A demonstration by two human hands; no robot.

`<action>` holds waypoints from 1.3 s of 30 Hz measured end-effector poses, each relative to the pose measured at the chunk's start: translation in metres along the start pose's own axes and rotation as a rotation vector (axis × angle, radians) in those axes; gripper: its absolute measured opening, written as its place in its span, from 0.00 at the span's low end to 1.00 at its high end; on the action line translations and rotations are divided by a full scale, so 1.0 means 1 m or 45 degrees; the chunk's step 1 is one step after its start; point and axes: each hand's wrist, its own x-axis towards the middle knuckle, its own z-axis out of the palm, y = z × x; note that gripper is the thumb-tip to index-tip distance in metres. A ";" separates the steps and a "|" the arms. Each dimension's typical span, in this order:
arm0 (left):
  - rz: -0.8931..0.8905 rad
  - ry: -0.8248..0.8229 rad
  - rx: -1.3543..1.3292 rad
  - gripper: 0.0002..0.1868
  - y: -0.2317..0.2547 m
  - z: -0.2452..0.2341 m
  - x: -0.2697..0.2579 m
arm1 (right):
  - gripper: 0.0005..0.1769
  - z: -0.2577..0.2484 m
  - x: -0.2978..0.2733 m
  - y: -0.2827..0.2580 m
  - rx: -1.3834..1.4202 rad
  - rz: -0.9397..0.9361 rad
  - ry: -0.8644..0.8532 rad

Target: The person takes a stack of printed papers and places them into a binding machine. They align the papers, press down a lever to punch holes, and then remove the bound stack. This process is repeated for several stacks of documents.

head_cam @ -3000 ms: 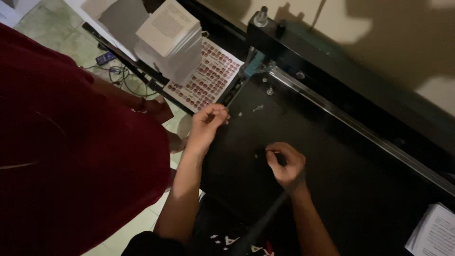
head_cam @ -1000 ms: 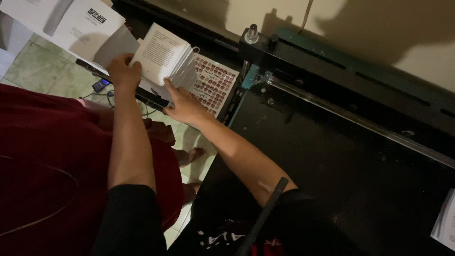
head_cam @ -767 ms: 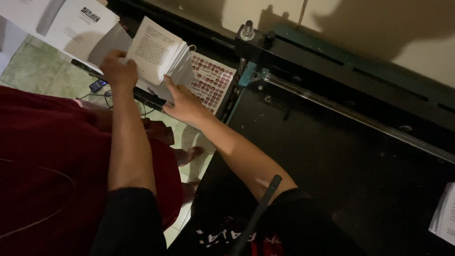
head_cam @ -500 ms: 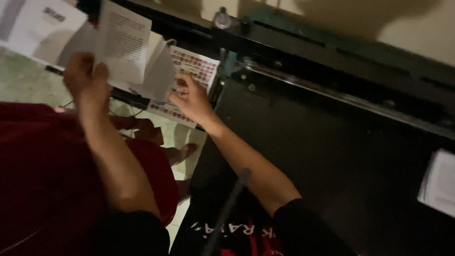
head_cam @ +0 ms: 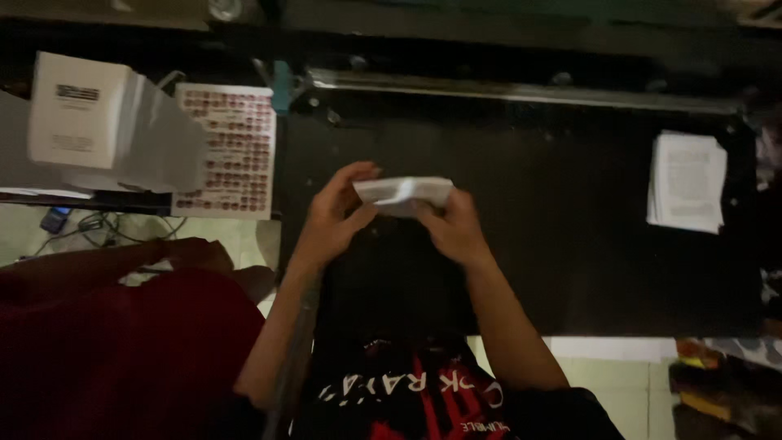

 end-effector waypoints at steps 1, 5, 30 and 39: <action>-0.009 -0.012 -0.005 0.30 -0.011 0.011 0.002 | 0.12 -0.007 -0.010 0.002 -0.003 0.010 0.012; 0.067 -0.113 0.053 0.15 -0.048 0.050 0.008 | 0.14 -0.021 -0.033 0.009 -0.075 -0.020 0.181; 0.132 0.255 0.381 0.08 -0.077 0.083 0.006 | 0.07 -0.022 -0.039 0.057 -0.310 -0.062 0.237; 0.041 0.236 0.292 0.07 -0.083 0.078 0.004 | 0.07 -0.024 -0.036 0.033 -0.223 -0.081 0.162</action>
